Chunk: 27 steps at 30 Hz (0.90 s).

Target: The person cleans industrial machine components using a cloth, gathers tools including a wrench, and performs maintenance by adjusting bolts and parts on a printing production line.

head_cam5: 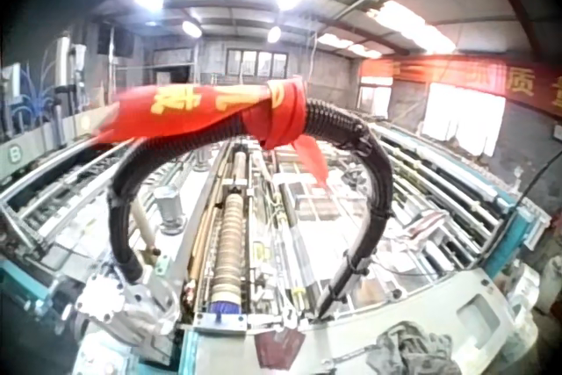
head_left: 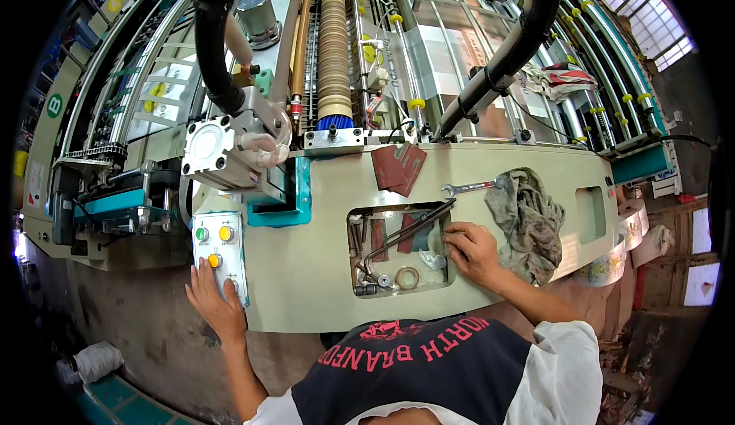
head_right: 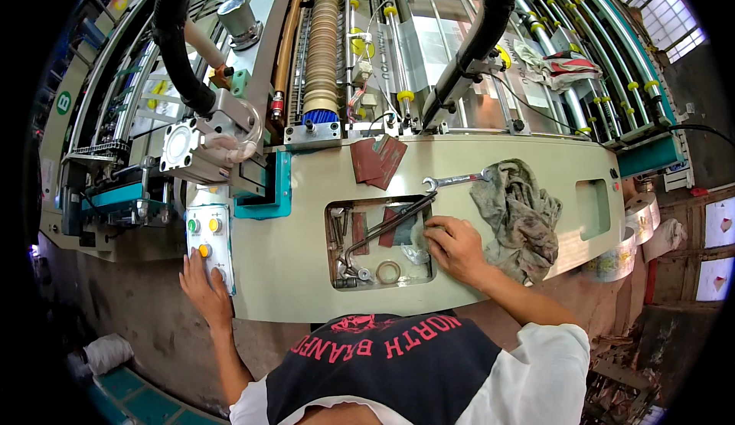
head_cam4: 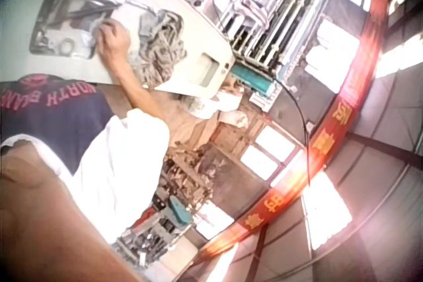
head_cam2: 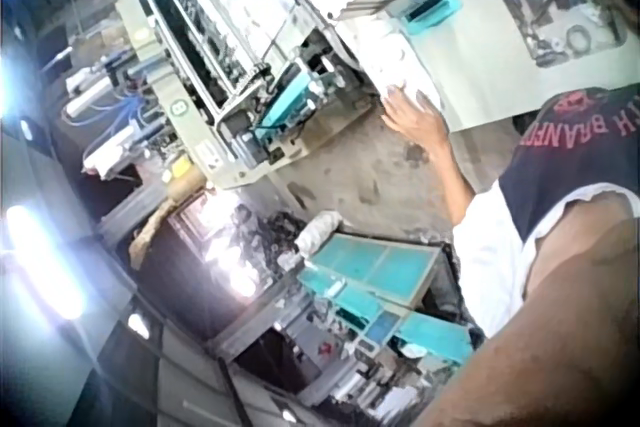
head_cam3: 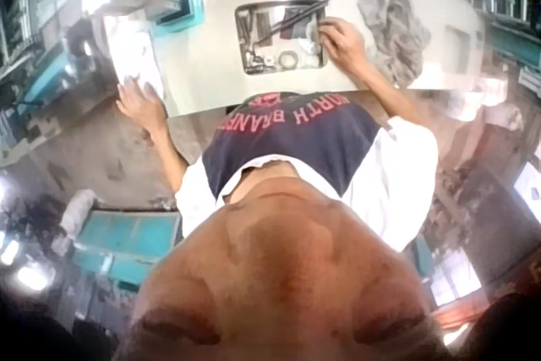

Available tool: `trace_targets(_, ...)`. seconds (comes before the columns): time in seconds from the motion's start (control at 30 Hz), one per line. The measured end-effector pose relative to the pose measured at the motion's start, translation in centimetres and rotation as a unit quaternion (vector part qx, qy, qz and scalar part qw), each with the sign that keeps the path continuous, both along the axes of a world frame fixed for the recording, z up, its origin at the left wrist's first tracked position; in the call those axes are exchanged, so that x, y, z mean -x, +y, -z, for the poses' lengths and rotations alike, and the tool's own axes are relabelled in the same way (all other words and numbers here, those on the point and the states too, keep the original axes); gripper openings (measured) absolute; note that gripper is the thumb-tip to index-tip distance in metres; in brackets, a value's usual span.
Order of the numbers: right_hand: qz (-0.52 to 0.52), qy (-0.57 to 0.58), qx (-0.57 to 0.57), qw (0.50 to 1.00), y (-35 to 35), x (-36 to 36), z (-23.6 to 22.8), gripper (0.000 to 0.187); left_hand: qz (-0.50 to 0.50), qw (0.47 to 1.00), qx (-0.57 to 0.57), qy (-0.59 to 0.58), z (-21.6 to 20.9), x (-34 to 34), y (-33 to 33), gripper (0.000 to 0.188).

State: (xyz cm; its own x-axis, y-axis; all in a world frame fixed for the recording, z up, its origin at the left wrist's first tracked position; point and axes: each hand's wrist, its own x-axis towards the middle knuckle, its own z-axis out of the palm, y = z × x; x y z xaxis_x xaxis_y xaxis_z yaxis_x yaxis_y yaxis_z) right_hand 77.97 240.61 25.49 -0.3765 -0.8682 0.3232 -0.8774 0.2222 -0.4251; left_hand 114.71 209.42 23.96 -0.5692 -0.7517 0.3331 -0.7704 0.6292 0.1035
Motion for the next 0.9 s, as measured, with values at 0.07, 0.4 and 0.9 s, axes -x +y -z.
trace_targets(0.07, -0.006, -0.008, -0.006, 1.0, -0.1, 0.1, -0.1, 0.022, -0.007, 0.999, 0.034, 0.002, 0.2, -0.4, 0.7, 0.05)
trace_targets(0.4, -0.007, -0.006, -0.01, 1.0, 0.0, -0.2, 0.0, 0.02, -0.037, 0.987, 0.029, 0.152, 0.7, -0.7, 2.2, 0.048)
trace_targets(0.9, -0.014, -0.003, 0.004, 1.0, -0.1, 0.0, -0.2, 0.019, -0.046, 0.953, -0.04, 0.296, 1.0, 0.0, 2.8, 0.045)
